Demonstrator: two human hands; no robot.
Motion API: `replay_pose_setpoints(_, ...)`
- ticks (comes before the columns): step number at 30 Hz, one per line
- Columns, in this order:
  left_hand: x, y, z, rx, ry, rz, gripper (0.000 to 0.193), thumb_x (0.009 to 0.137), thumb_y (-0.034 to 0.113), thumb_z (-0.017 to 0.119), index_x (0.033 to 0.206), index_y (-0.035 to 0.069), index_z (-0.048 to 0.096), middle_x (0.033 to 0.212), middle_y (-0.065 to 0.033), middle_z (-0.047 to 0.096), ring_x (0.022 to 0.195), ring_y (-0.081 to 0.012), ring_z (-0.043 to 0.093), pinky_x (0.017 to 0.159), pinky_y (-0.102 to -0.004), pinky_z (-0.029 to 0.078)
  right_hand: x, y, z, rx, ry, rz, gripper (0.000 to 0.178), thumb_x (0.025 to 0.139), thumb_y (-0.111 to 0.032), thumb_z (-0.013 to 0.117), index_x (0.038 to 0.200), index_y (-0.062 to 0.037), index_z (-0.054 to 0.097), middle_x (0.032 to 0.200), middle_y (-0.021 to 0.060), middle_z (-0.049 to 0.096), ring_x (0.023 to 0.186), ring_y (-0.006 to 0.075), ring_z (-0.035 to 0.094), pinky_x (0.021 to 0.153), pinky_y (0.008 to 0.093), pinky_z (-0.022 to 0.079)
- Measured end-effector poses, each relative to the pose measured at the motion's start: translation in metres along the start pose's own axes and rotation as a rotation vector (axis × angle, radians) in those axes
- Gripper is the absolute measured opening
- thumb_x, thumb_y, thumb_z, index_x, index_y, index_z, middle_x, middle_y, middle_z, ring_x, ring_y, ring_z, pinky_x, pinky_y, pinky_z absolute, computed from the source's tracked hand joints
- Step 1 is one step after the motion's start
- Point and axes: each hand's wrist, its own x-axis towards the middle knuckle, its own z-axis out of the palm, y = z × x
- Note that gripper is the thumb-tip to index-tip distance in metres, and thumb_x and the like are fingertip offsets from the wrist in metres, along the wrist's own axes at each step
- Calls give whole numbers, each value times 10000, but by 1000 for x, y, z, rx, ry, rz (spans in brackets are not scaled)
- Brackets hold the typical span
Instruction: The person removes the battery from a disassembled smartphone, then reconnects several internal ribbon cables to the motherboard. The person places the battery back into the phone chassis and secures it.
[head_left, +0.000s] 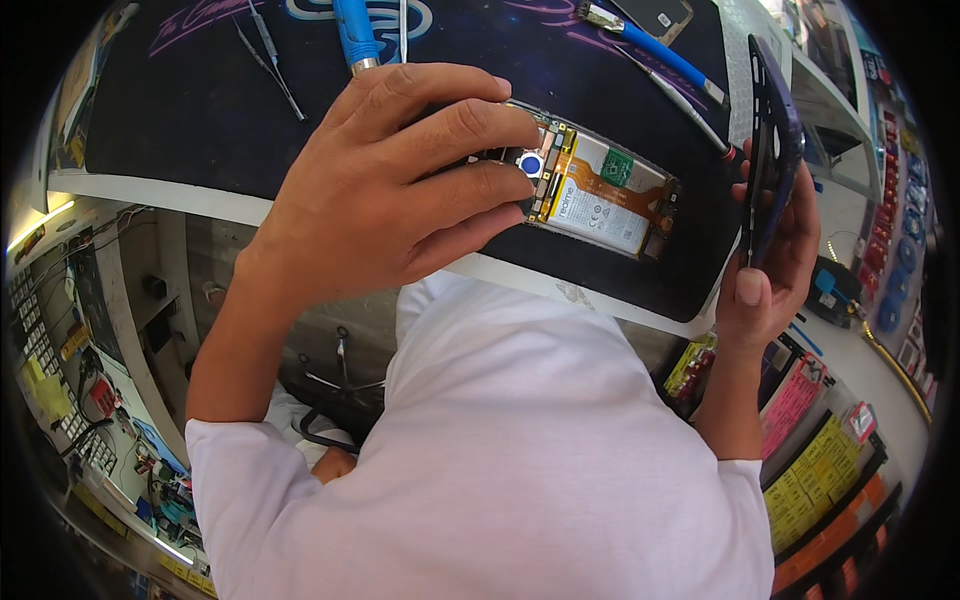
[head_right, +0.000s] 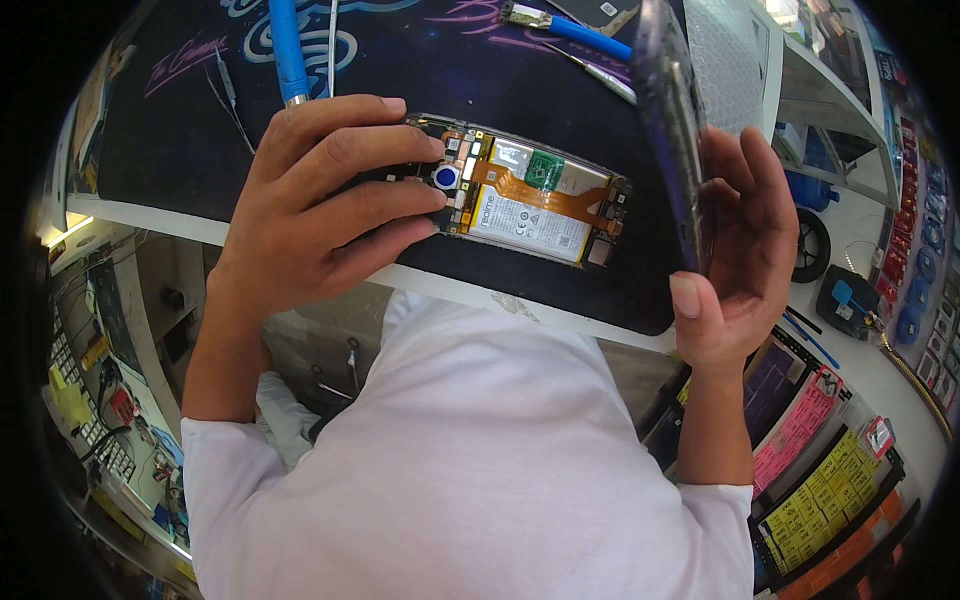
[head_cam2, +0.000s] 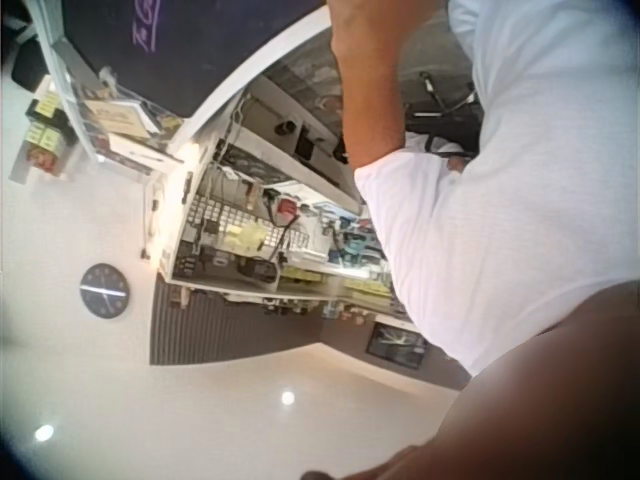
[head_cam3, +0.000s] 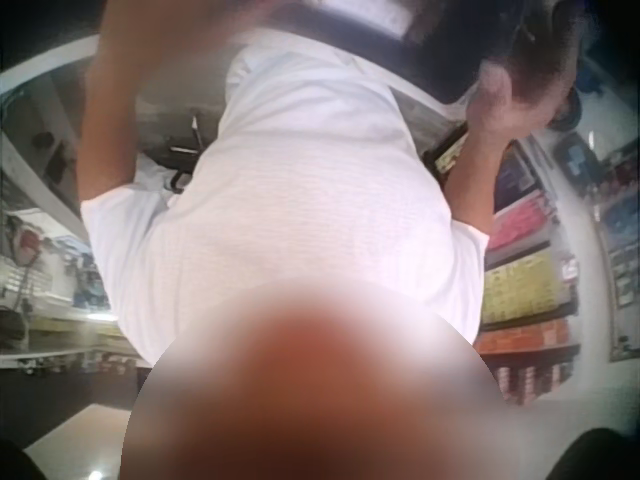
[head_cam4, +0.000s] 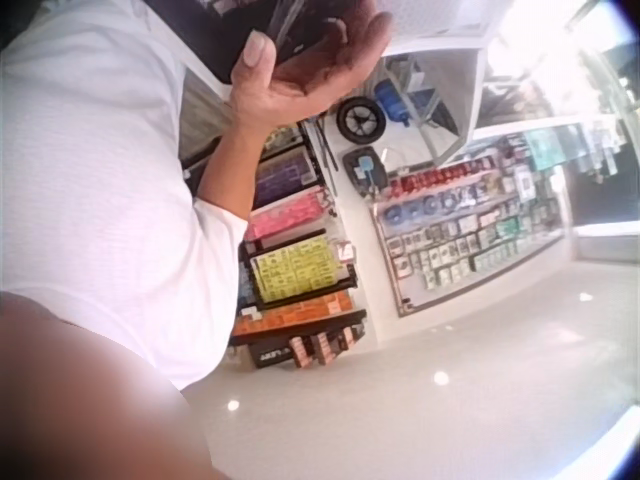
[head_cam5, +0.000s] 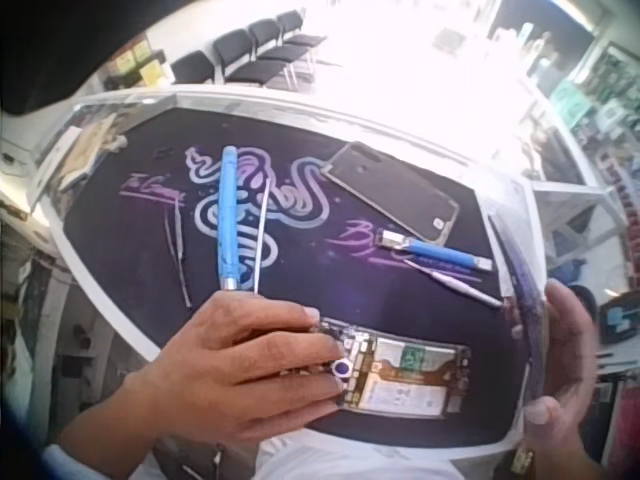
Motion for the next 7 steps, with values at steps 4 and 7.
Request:
replay_pose_setpoints(4,1,3,-1,49,-59,15,381,787,180,944,1153,218,844,1410,15,747,1409,-279,614,1093,-426,500,-3,4,-2,50,4,13,1058,912,-481,901,1668,89,427,1631,262,564,1485,315,589,1231,404,435)
replay_pose_setpoints(7,3,4,-5,94,-111,17,377,799,172,938,1163,215,849,1437,13,736,1460,-295,571,1152,-444,496,-9,-1,2,-70,-88,89,1072,954,-573,856,1675,87,418,1652,275,542,1535,349,551,1264,441,411)
